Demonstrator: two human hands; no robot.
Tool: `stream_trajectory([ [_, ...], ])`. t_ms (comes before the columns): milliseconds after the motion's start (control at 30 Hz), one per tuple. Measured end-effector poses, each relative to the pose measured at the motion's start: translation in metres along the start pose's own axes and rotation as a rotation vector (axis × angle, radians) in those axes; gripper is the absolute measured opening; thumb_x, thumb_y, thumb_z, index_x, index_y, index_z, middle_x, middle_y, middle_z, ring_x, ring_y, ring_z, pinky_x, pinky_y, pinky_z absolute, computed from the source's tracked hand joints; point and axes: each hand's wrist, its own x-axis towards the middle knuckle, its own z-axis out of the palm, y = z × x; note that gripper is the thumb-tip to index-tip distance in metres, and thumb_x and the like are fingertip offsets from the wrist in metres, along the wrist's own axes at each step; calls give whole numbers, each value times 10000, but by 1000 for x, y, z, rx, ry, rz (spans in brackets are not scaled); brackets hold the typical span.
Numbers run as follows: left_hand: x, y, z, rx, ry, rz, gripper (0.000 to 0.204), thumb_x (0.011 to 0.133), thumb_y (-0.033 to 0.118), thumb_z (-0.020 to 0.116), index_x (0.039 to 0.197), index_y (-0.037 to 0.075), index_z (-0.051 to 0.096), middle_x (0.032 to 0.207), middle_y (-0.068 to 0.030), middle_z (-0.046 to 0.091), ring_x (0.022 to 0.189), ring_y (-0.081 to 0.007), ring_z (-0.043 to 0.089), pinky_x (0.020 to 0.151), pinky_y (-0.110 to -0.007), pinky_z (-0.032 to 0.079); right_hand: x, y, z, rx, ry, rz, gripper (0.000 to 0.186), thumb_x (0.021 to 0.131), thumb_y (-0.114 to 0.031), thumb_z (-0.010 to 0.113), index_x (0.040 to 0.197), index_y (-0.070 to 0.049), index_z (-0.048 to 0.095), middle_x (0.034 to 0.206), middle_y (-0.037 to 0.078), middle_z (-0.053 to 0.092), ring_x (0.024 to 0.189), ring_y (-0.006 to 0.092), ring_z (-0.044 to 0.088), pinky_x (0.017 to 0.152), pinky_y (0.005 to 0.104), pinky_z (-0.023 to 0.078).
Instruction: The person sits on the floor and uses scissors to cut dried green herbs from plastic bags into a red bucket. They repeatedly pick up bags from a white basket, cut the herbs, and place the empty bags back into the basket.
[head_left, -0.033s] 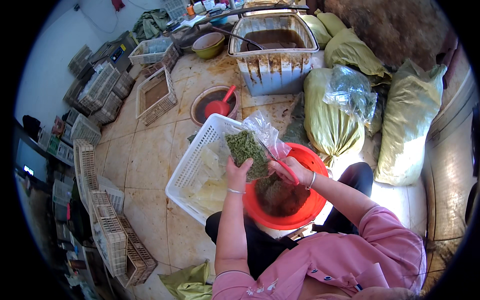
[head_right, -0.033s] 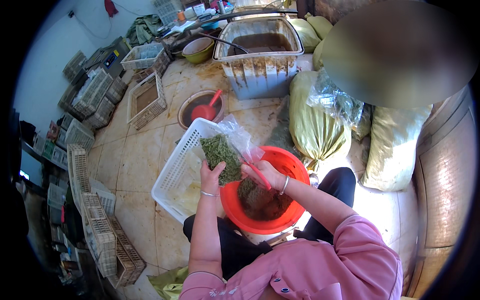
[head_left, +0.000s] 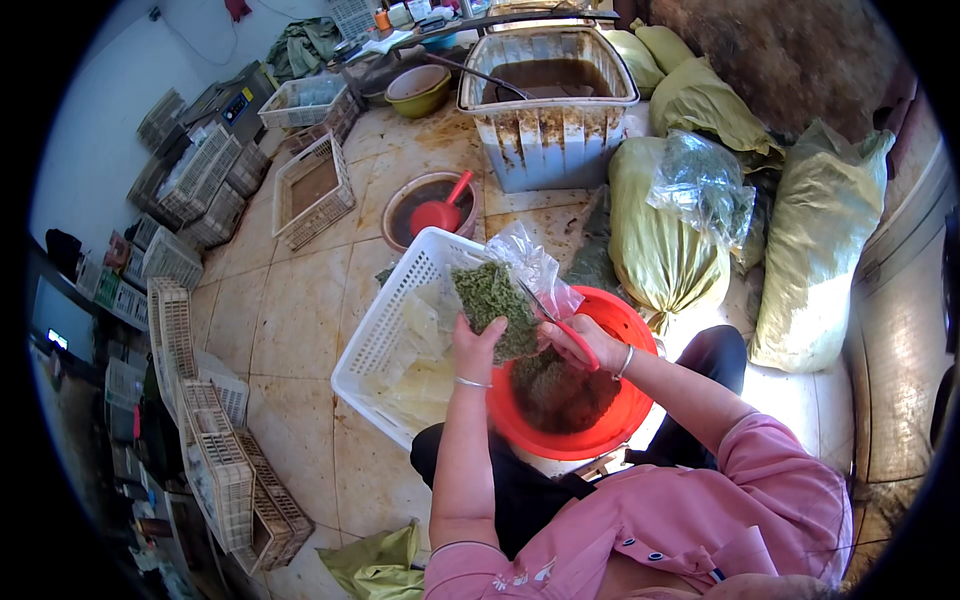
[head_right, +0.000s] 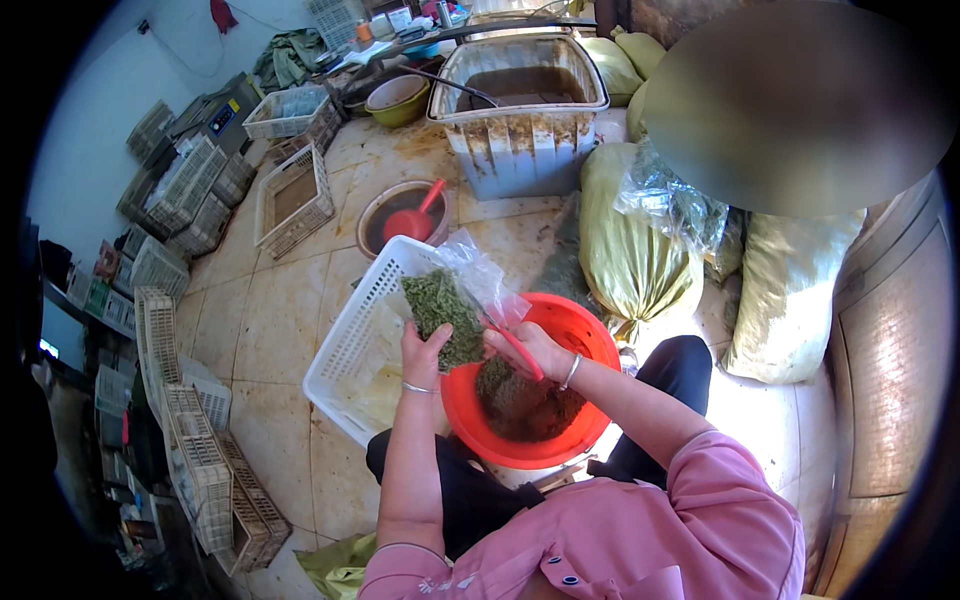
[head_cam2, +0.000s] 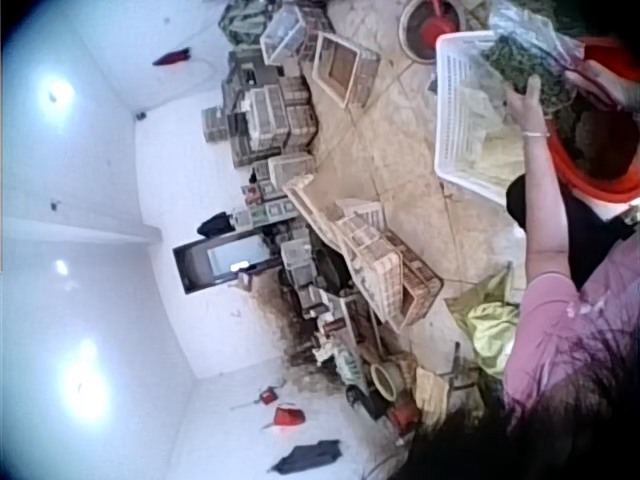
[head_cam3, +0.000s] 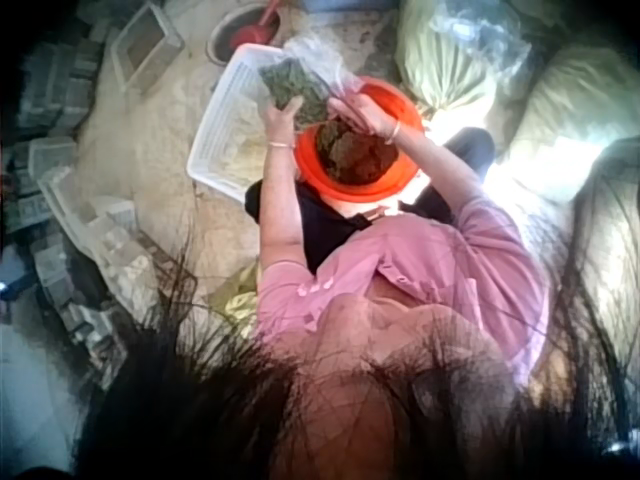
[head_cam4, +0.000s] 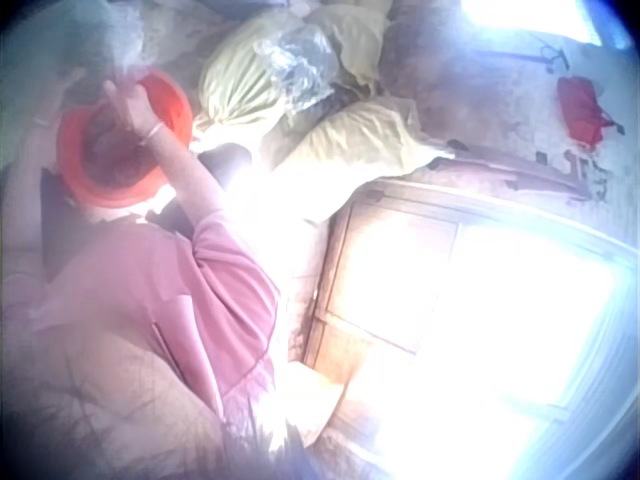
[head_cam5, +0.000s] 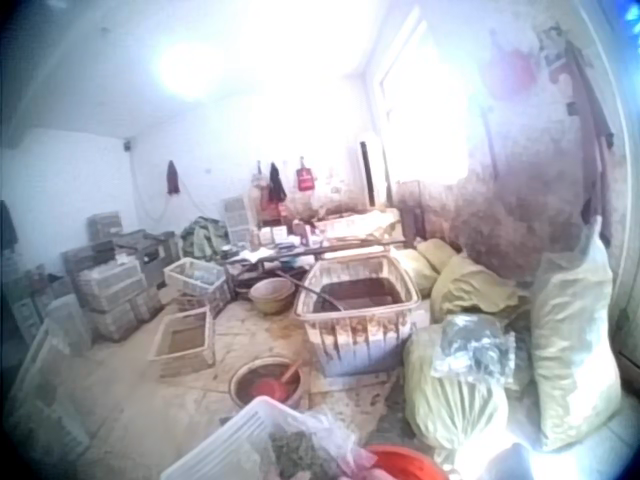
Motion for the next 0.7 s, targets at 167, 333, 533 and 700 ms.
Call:
stream_trajectory([
  [167, -3, -4, 0, 39, -46, -63, 491, 749, 59, 722, 1165, -34, 479, 1087, -106, 601, 951, -170, 583, 868, -311, 463, 13, 9, 0, 102, 19, 52, 546, 882, -547, 531, 786, -17, 615, 548, -4, 488, 427, 84, 475, 388, 238, 378],
  [333, -4, -3, 1, 29, -25, -42, 484, 746, 51, 719, 1159, -37, 482, 1085, -114, 604, 957, -165, 584, 872, -309, 461, 10, -3, -2, 37, 75, 42, 519, 882, -539, 538, 801, -30, 589, 547, -7, 478, 431, 90, 480, 382, 233, 370],
  [533, -7, 2, 4, 92, -134, -99, 498, 742, 47, 713, 1175, -33, 480, 1076, -105, 609, 951, -162, 589, 854, -301, 475, 25, -3, -9, 65, 74, -58, 474, 883, -523, 549, 851, -50, 543, 541, -18, 450, 427, 78, 469, 377, 215, 362],
  [700, -7, 8, 5, 74, -141, -93, 512, 742, 61, 716, 1187, -29, 479, 1088, -102, 607, 953, -170, 594, 861, -309, 472, 25, -11, -20, -2, 6, 28, 485, 888, -535, 530, 817, -55, 537, 564, 12, 502, 412, 89, 473, 369, 221, 364],
])
